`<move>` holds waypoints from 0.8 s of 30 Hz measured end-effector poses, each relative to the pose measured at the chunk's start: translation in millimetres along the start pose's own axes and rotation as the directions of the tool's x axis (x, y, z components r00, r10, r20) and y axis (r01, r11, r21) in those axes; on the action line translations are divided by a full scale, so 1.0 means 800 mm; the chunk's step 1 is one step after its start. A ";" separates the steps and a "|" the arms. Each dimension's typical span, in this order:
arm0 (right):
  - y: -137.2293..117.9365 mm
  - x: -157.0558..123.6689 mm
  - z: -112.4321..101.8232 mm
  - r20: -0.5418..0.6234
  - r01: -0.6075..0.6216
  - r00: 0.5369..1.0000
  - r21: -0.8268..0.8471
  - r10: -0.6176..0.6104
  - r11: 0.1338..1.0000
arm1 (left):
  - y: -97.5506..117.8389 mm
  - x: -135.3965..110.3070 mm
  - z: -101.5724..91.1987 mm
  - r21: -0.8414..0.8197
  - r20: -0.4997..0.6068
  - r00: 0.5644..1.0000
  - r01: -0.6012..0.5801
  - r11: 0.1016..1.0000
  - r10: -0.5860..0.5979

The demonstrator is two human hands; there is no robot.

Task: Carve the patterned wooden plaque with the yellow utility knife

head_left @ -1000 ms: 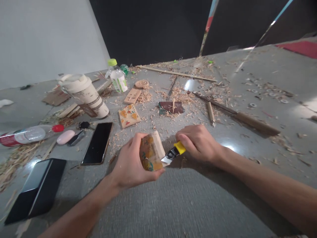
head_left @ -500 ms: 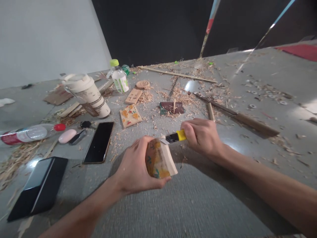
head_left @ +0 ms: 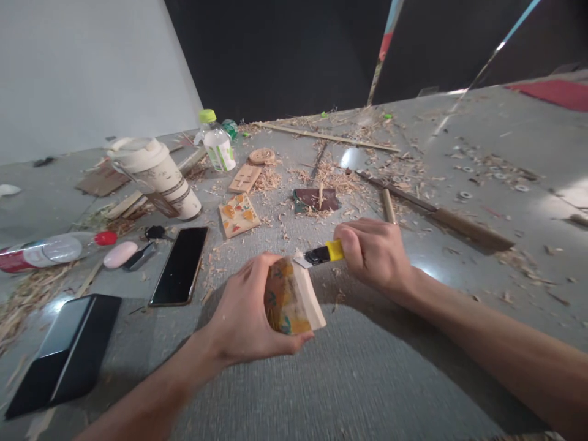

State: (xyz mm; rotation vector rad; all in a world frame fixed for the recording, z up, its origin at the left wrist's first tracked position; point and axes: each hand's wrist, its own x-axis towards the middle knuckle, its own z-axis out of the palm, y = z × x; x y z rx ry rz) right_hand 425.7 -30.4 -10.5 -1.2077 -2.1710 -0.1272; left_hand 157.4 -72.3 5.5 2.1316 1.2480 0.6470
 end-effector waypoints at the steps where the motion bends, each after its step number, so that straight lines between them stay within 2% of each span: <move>1: -0.002 0.001 -0.001 -0.005 -0.004 1.000 -0.008 0.004 1.000 | 0.000 0.000 -0.001 0.026 -0.014 1.000 -0.017 1.000 0.017; 7: -0.015 0.003 -0.012 -0.019 0.009 1.000 -0.022 -0.009 1.000 | -0.004 -0.005 -0.003 0.168 -0.124 0.975 -0.163 0.972 0.185; 11: -0.017 0.011 -0.022 -0.013 0.019 1.000 -0.054 -0.020 0.998 | -0.014 -0.005 -0.005 0.132 -0.131 0.969 -0.191 0.973 0.208; 13: -0.005 0.017 -0.028 -0.008 -0.069 0.998 -0.117 0.068 0.991 | -0.017 -0.006 -0.006 0.040 -0.080 0.953 -0.290 0.956 0.292; 15: 0.014 0.023 -0.034 -0.062 -0.264 0.965 -0.203 0.256 0.943 | -0.016 -0.009 -0.006 -0.031 -0.004 0.881 -0.473 0.881 0.473; 16: 0.024 0.025 -0.036 -0.073 -0.337 0.942 -0.228 0.329 0.914 | -0.015 -0.011 -0.005 -0.028 0.037 0.846 -0.531 0.847 0.531; 17: 0.032 0.026 -0.038 -0.087 -0.379 0.925 -0.239 0.369 0.894 | -0.014 -0.013 -0.004 -0.026 0.034 0.837 -0.545 0.838 0.546; 20: 0.037 0.027 -0.039 -0.017 -0.365 0.930 -0.160 0.367 0.917 | -0.017 -0.015 -0.003 0.043 -0.047 0.883 -0.465 0.884 0.467; 21: 0.034 0.026 -0.038 0.024 -0.322 0.945 -0.125 0.327 0.938 | -0.019 -0.013 -0.003 0.087 -0.091 0.900 -0.420 0.903 0.427; 24: 0.023 0.019 -0.034 0.118 -0.128 0.985 -0.017 0.129 0.992 | -0.028 -0.004 -0.006 0.212 -0.126 0.964 -0.206 0.955 0.235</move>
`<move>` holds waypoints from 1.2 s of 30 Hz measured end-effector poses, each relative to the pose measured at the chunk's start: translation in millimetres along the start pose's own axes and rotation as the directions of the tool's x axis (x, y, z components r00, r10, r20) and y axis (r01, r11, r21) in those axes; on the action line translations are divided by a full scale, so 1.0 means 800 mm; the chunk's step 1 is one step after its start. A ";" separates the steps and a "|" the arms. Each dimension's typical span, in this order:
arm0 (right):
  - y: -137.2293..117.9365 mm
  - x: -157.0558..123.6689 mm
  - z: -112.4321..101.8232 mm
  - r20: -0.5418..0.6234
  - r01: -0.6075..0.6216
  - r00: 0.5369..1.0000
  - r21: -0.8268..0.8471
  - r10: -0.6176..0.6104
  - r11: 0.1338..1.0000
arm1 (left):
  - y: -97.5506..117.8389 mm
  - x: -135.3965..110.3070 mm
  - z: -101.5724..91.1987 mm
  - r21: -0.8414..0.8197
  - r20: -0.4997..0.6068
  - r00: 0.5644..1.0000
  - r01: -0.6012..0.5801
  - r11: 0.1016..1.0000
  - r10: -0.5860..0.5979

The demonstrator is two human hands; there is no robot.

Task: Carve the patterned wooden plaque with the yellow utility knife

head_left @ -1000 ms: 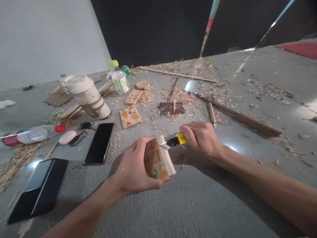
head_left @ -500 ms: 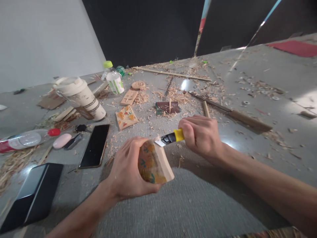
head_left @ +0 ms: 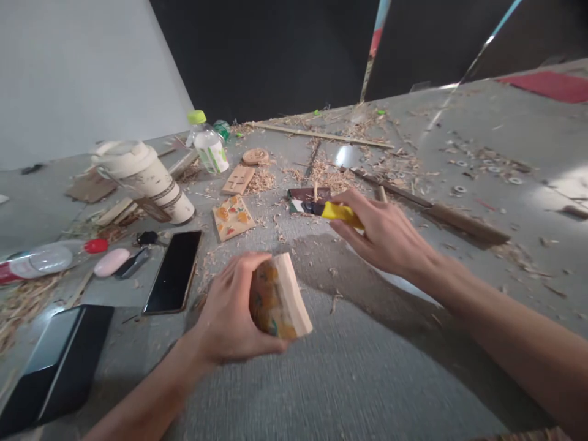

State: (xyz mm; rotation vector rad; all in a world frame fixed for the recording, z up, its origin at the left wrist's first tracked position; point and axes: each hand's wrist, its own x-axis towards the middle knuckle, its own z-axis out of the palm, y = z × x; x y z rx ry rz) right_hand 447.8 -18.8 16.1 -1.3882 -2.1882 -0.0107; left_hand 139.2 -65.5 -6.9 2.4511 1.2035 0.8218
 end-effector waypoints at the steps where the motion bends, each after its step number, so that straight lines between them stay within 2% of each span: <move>1: -0.001 -0.003 0.001 0.015 0.084 0.996 0.033 -0.085 0.996 | -0.003 0.003 -0.001 0.029 -0.002 0.999 0.041 0.999 -0.041; 5: 0.009 -0.009 0.001 0.026 0.363 0.928 0.168 -0.372 0.917 | -0.010 0.011 -0.003 0.057 -0.050 0.996 0.073 0.996 -0.070; 9: 0.016 -0.010 0.003 0.062 0.455 0.870 0.285 -0.490 0.844 | -0.011 0.014 -0.001 0.060 -0.058 0.995 0.080 0.995 -0.077; 15: 0.006 -0.012 0.008 0.135 0.455 0.832 0.389 -0.538 0.801 | -0.008 0.015 -0.002 0.046 -0.056 0.995 0.087 0.995 -0.085; 22: 0.003 -0.010 0.007 0.206 0.459 0.805 0.378 -0.556 0.804 | -0.011 0.015 -0.002 0.074 -0.036 0.997 0.064 0.995 -0.061; 26: 0.003 -0.007 0.008 0.169 0.492 0.801 0.360 -0.574 0.792 | -0.012 0.014 0.000 0.080 -0.026 0.999 0.047 0.996 -0.045; 36: 0.000 -0.007 0.009 0.096 0.530 0.796 0.366 -0.597 0.765 | -0.007 0.011 -0.004 0.078 -0.083 0.996 0.020 0.997 -0.014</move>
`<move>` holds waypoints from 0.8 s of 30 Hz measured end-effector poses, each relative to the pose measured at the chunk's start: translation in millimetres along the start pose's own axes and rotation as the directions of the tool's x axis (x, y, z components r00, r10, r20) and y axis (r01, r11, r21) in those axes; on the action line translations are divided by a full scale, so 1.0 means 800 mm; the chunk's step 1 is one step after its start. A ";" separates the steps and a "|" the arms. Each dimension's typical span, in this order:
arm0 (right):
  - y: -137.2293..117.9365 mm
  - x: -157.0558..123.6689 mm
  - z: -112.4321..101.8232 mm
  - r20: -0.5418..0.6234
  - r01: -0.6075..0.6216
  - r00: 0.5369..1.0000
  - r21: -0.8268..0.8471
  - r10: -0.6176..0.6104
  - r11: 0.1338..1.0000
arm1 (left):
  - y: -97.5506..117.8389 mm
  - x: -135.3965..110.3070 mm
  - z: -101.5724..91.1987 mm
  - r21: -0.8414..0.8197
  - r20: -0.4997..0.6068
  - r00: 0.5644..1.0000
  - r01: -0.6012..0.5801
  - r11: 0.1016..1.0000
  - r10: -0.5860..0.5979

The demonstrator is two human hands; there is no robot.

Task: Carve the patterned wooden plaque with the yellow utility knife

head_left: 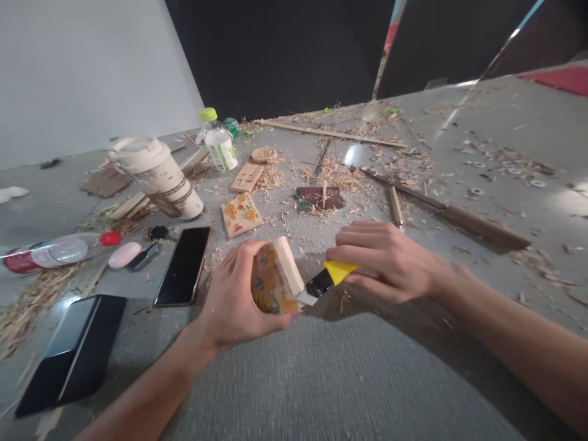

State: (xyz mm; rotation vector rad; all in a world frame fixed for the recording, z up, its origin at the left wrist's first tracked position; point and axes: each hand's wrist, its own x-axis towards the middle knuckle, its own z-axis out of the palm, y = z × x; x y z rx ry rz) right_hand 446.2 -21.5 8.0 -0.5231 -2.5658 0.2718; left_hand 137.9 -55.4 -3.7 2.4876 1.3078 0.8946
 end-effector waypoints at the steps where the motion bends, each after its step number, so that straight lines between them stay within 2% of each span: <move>1: -0.001 0.000 0.000 -0.006 0.003 1.000 -0.008 -0.003 1.000 | 0.000 0.000 -0.001 0.004 0.000 1.000 -0.001 1.000 0.001; 9: -0.004 0.001 0.000 -0.031 0.024 0.999 -0.118 -0.028 0.993 | 0.005 0.002 -0.007 0.035 -0.045 0.997 -0.061 0.998 0.062; 18: -0.005 0.002 0.000 -0.081 0.023 0.996 -0.224 -0.043 0.974 | 0.006 0.000 -0.007 0.054 -0.035 0.997 -0.068 0.996 0.070; 20: 0.004 0.000 -0.003 -0.129 -0.039 0.992 -0.224 0.009 0.974 | 0.012 -0.003 -0.005 0.065 0.000 0.992 -0.124 0.990 0.124; 21: 0.009 -0.002 -0.005 -0.177 -0.107 0.982 -0.230 0.067 0.967 | 0.017 -0.006 -0.004 0.054 0.034 0.983 -0.182 0.982 0.180; 22: 0.015 -0.004 -0.009 -0.243 -0.197 0.960 -0.232 0.139 0.953 | 0.021 -0.009 -0.002 0.028 0.085 0.959 -0.274 0.961 0.270; 24: 0.025 -0.008 -0.017 -0.407 -0.388 0.869 -0.207 0.281 0.898 | 0.029 -0.014 0.000 -0.065 0.157 0.894 -0.415 0.907 0.420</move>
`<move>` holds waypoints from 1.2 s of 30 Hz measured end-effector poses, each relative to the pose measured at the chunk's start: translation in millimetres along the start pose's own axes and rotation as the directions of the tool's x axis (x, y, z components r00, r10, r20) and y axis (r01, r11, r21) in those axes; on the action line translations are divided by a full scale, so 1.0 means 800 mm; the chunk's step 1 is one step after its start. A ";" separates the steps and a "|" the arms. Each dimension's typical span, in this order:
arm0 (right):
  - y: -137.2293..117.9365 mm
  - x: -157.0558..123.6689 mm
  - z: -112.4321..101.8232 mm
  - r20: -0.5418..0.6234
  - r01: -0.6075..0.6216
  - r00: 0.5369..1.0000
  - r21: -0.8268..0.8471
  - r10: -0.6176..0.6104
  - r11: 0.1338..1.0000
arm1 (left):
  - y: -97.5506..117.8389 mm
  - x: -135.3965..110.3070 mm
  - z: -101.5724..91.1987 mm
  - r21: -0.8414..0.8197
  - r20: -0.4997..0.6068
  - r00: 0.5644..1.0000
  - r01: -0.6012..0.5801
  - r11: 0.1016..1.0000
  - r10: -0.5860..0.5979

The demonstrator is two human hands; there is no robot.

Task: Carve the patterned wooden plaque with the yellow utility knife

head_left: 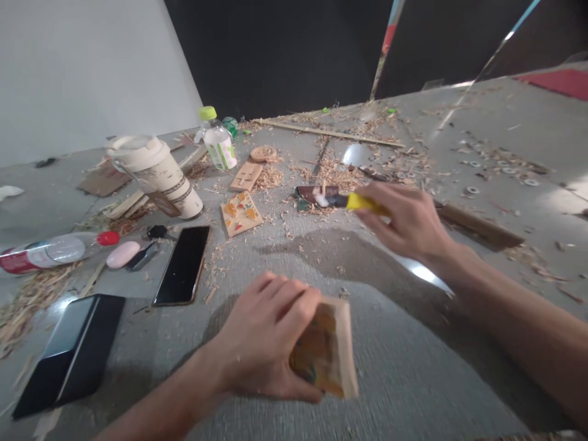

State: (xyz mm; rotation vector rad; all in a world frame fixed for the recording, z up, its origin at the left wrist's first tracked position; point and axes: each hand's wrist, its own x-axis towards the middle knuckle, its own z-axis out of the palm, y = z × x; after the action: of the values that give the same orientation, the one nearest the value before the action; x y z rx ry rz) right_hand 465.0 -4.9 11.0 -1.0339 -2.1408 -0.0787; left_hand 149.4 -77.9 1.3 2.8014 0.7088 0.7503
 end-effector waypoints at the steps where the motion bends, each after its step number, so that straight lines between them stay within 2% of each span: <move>1: 0.005 0.001 -0.003 -0.066 -0.083 0.994 0.003 0.083 0.997 | 0.002 0.000 0.001 -0.025 -0.021 1.000 -0.015 1.000 0.015; 3: 0.009 0.001 -0.008 -0.138 -0.165 0.976 0.028 0.168 0.986 | -0.001 -0.001 0.001 -0.016 -0.044 0.993 0.109 0.994 -0.110; 4: 0.009 0.001 -0.008 -0.139 -0.155 0.977 0.038 0.159 0.987 | -0.005 -0.002 0.001 -0.002 -0.076 0.979 0.188 0.982 -0.187; 7: 0.005 -0.003 -0.003 0.001 0.000 1.000 0.071 0.000 0.997 | -0.022 -0.002 0.000 0.012 -0.177 0.921 0.356 0.935 -0.348; 11: -0.005 -0.010 0.012 0.172 0.139 0.968 0.235 -0.182 0.962 | -0.035 0.001 0.000 0.017 -0.234 0.877 0.435 0.900 -0.420; 17: -0.023 -0.011 0.016 0.276 0.161 0.915 0.421 -0.296 0.893 | -0.033 0.005 -0.001 -0.001 -0.216 0.862 0.470 0.883 -0.459; 23: -0.028 -0.009 0.015 0.337 0.175 0.882 0.415 -0.329 0.893 | -0.031 0.004 0.001 -0.013 -0.192 0.868 0.464 0.886 -0.458; 28: -0.030 -0.007 0.012 0.287 0.282 0.871 0.375 -0.400 0.883 | -0.027 0.004 -0.003 -0.031 -0.195 0.885 0.425 0.905 -0.422; 33: -0.034 -0.004 0.009 0.231 0.361 0.878 0.260 -0.420 0.896 | -0.019 0.004 -0.006 -0.034 -0.223 0.889 0.403 0.914 -0.400; 36: -0.028 -0.004 0.010 0.167 0.343 0.915 0.159 -0.368 0.926 | -0.012 0.006 -0.003 -0.064 -0.117 0.920 0.368 0.928 -0.373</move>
State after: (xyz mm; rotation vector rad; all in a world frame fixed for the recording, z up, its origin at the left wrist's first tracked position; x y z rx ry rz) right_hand 445.9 -19.2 9.0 -0.5864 -2.4582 -0.0147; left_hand 148.0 -67.0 2.5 2.4853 1.1889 0.8590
